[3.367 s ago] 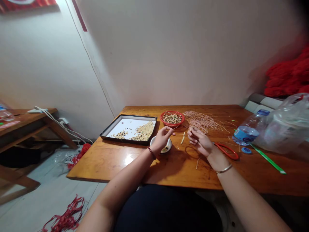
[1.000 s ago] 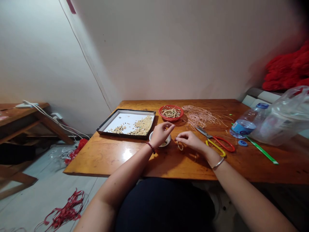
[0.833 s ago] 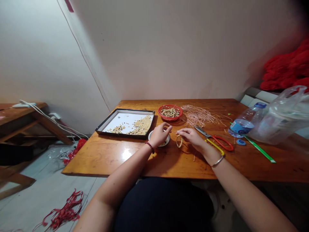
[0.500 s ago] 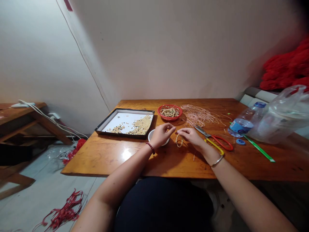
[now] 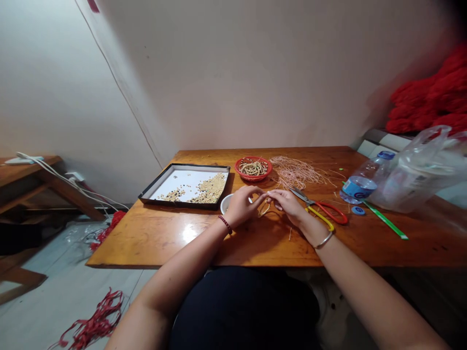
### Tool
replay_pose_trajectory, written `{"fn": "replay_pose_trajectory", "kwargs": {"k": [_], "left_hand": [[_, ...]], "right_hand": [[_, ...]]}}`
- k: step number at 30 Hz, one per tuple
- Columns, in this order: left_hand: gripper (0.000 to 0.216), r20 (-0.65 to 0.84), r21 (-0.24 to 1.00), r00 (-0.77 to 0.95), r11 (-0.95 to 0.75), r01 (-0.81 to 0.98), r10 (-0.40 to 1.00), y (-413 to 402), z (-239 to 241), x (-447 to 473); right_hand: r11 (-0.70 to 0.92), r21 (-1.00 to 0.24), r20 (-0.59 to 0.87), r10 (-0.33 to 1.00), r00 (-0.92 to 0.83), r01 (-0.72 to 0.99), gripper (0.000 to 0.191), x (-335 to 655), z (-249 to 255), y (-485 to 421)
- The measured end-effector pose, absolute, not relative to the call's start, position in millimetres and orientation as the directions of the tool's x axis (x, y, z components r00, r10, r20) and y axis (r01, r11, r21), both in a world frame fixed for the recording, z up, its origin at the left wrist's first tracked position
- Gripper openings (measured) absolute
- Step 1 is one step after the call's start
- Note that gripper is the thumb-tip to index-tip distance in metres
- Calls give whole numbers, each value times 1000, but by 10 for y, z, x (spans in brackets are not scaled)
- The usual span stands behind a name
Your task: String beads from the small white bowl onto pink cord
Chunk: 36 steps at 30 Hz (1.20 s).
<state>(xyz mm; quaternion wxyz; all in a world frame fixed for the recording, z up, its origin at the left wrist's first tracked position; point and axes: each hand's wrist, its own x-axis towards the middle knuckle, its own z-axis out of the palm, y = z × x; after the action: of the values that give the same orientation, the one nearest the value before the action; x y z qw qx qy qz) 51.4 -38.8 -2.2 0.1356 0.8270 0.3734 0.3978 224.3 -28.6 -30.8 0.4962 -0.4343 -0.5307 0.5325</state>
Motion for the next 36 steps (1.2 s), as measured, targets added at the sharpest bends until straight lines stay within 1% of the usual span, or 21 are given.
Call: {"fn": "replay_pose_trajectory", "kwargs": {"k": [3,6,9,11,14,18,21,23,25,28,30,33,36], "left_hand": [[20,542,362,513,-736,572,665,-419,-22,522],[24,491,244,576,-737,630,654,-427,-29,525],[30,473,193,580,-720,667,664,-427,-31,526],[32,485,197,569,-717,669,664,-425,-29,527],[32,502,251,546,-717,650,671,-416,-30,526],[23,484,320,519,-695,644,704,-407,-28,527],[19,484,362,482,-669,650,730,-419,-20,533],[18,503,405,425,-639,654,753,-429,-22,537],[21,501,474,345,-585,658,794,-430,-34,539],[32,445,602,260,-501,622,857,-407,-67,540],[38,400,677,267,-479,559,877,-381,-89,541],[40,322,762,335,-452,464,886,-338,-110,544],[41,285,801,388,-440,407,877,-308,-117,544]], "right_hand": [[76,-994,85,989,-121,-80,30,2244,-296,-292],[83,-994,92,988,-121,-75,30,2250,-299,-285],[76,-995,83,991,-109,-72,32,2258,-310,-271],[70,-995,78,991,-106,-70,33,2266,-315,-264],[62,-996,69,991,-116,-67,32,2271,-311,-269],[76,-996,82,984,-158,-46,32,2257,-284,-301],[114,-993,110,976,-188,8,33,2239,-265,-327],[142,-988,130,974,-185,52,34,2232,-262,-335],[166,-983,150,972,-180,76,35,2229,-265,-332],[200,-977,183,964,-191,75,35,2230,-276,-320],[218,-973,201,959,-201,71,35,2231,-284,-314],[232,-971,215,953,-216,56,35,2235,-294,-310],[245,-968,227,945,-234,50,35,2241,-300,-308]]}}
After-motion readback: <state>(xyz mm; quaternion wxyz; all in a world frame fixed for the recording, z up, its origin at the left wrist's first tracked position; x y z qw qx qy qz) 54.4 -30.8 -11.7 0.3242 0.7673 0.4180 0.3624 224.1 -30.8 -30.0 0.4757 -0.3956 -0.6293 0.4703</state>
